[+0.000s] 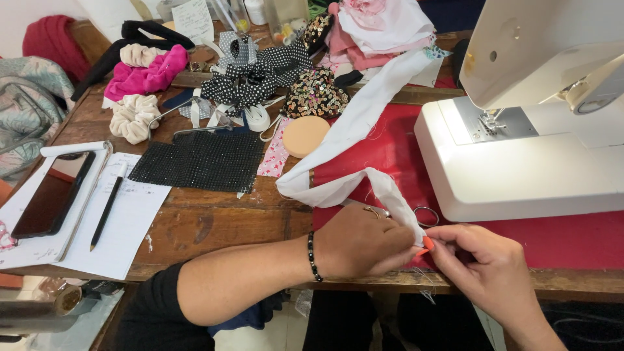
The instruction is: The person folds a long white fabric strip in half lengthwise and then repeatedly folds the edges inward to form a narrow tube. The hands smooth and adjust the folded edges along the strip's length. The strip remains on the worktable throughout.
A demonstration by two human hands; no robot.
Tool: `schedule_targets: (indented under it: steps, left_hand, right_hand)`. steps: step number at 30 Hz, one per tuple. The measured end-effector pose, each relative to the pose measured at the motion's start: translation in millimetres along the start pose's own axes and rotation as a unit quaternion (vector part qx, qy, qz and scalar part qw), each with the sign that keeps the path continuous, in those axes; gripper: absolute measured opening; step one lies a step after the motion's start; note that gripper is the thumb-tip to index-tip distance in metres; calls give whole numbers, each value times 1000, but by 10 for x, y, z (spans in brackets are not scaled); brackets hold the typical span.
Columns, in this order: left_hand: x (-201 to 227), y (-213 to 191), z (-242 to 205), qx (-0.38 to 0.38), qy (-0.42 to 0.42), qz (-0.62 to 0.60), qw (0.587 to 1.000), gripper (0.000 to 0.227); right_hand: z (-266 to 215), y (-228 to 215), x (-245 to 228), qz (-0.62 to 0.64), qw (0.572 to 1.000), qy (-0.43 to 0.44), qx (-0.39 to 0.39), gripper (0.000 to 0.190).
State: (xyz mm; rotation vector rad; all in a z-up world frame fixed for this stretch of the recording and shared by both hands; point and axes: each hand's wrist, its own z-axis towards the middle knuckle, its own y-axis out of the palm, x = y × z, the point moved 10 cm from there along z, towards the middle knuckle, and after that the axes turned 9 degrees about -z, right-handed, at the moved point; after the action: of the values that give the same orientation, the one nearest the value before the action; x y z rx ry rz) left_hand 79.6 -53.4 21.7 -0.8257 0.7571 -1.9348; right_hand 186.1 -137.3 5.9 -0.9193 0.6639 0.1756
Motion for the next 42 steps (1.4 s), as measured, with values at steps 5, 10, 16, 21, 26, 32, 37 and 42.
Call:
schedule_targets:
  steps: [5, 10, 16, 21, 26, 32, 37, 42]
  left_hand:
    - [-14, 25, -19, 3, 9, -14, 1000, 31]
    - [30, -35, 4, 19, 20, -3, 1000, 32]
    - [36, -62, 12, 19, 20, -9, 1000, 31]
    - [40, -75, 8, 26, 25, -13, 999, 30]
    - [24, -66, 10, 22, 16, -12, 1000, 30]
    - [23, -62, 10, 23, 19, -19, 999, 30]
    - [45, -146, 37, 42, 11, -18, 999, 29]
    - [23, -196, 48, 56, -15, -32, 998, 25]
  right_hand:
    - [-4, 2, -3, -2, 1000, -5, 0, 12]
    - [2, 20, -21, -5, 1000, -10, -10, 14]
    - [-2, 34, 0, -1, 1000, -3, -18, 15]
    - [6, 35, -19, 16, 1000, -7, -20, 15]
    - [12, 22, -44, -7, 1000, -16, -12, 15]
    - [13, 25, -42, -8, 1000, -16, -15, 13]
    - [2, 28, -8, -5, 1000, -12, -13, 14]
    - [6, 4, -54, -12, 1000, -25, -4, 12]
